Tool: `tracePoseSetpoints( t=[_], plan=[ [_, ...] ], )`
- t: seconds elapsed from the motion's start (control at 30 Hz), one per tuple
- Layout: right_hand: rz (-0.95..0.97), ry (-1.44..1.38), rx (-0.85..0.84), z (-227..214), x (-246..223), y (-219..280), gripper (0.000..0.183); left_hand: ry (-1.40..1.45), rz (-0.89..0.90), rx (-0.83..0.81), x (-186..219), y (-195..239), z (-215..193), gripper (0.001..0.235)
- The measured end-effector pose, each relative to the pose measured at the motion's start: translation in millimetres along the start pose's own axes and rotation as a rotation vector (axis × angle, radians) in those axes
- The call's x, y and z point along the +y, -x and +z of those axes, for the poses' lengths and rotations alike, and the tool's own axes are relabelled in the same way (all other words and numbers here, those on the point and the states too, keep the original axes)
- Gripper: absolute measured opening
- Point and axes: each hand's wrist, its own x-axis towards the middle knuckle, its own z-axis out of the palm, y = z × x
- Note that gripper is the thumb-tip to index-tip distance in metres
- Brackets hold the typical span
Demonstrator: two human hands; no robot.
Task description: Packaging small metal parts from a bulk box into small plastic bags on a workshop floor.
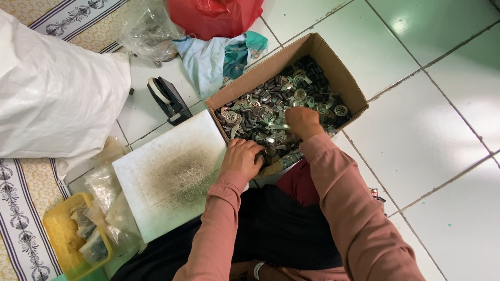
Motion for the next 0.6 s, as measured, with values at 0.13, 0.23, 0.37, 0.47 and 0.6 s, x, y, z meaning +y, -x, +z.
tracePoseSetpoints(
  t=[0.13, 0.23, 0.37, 0.47, 0.6],
  plan=[
    [0.127, -0.015, 0.062, -55, 9, 19, 0.013, -0.001, -0.005, -0.005, -2, 0, 2, 0.027],
    [0.048, 0.010, 0.146, -55, 10, 4, 0.017, 0.013, 0.001, -0.015, -1, 1, -2, 0.027],
    [-0.185, -0.060, 0.127, -84, -38, 27, 0.045, 0.008, -0.002, -0.016, 0, 0, -2, 0.027],
    [-0.274, -0.085, 0.064, -67, -50, 17, 0.050, -0.002, -0.011, -0.032, 1, 0, -2, 0.027],
    [-0.013, 0.149, 0.143, 24, -19, -21, 0.009, -0.009, -0.012, -0.050, 1, 0, -4, 0.028]
  ],
)
